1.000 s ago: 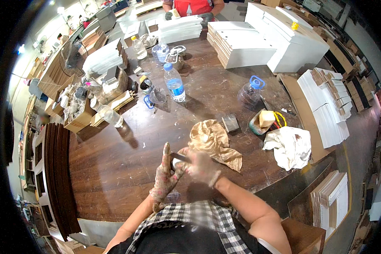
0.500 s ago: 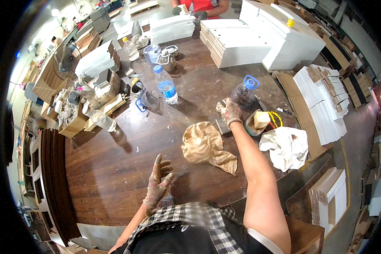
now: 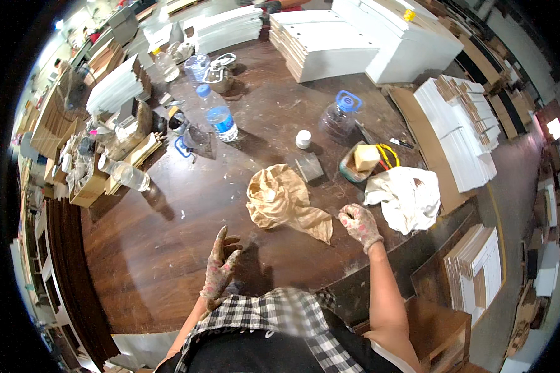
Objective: The person sands a wooden frame with a sponge, wipes it with a cloth, and stacks it with other frames. They then apply a liquid finish from a small bottle using a brush to the edges of the frame.
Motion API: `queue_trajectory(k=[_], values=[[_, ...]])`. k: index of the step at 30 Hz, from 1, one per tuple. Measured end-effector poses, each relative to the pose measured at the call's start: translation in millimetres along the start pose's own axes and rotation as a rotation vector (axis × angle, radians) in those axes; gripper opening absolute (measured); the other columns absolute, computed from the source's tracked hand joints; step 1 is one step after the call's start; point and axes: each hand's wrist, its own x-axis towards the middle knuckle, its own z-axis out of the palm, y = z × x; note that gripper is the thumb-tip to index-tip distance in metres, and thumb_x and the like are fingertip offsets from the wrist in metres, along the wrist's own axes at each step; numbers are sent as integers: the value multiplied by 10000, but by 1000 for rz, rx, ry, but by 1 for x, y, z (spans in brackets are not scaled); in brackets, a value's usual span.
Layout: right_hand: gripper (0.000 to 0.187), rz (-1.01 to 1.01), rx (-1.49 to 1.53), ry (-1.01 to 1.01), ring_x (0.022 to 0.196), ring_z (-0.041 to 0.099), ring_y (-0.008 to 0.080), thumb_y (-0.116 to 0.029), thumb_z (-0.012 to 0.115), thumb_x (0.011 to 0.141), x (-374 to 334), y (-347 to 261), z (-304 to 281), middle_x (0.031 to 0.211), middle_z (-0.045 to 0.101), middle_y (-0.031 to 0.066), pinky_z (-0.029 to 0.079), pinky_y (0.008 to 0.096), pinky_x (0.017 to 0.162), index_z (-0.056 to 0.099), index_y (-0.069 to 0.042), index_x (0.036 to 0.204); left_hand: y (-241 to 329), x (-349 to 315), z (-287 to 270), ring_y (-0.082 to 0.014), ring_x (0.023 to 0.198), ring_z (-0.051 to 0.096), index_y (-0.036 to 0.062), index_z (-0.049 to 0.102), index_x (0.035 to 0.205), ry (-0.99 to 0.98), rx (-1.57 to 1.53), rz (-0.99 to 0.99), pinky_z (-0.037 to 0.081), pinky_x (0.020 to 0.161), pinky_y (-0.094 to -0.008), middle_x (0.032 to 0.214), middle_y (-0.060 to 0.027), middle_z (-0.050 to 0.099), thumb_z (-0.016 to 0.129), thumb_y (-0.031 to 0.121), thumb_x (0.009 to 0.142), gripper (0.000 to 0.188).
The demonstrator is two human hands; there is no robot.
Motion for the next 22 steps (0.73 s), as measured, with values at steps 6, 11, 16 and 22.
queue_trajectory(k=[6, 11, 16, 22], values=[[517, 118, -202, 541, 1002, 585, 337, -313, 734, 766, 9, 10, -33, 1100, 613, 185, 457, 420, 879, 579, -30, 1169, -2, 8, 10, -195, 1091, 557, 104, 315, 1468, -40, 158, 93, 470, 913, -320, 1247, -103, 545, 605, 31, 903, 639], [820, -111, -337, 852, 1191, 473, 373, -333, 793, 694, 73, -24, -47, 1278, 519, 221, 376, 421, 1012, 427, -5, 1351, 24, 26, 19, -240, 1163, 530, 77, 399, 1408, 23, 509, 289, 475, 933, -354, 1316, -153, 493, 631, 21, 874, 585], [685, -212, 99, 949, 1064, 588, 297, -204, 753, 784, 89, -16, -45, 1170, 595, 169, 472, 433, 940, 423, -1, 1349, 48, 64, 47, -436, 1352, 287, 104, 460, 1359, -6, 851, 518, 304, 1090, -510, 1458, -163, 361, 766, 193, 751, 687], [542, -123, 1861, 97, 1046, 617, 264, -340, 688, 862, 34, -30, -50, 1208, 589, 124, 591, 352, 688, 481, -71, 1286, -1, 96, 72, -455, 1419, 122, 199, 448, 1396, -298, 1197, 280, 173, 1155, -514, 1547, -138, 199, 775, 387, 714, 779]])
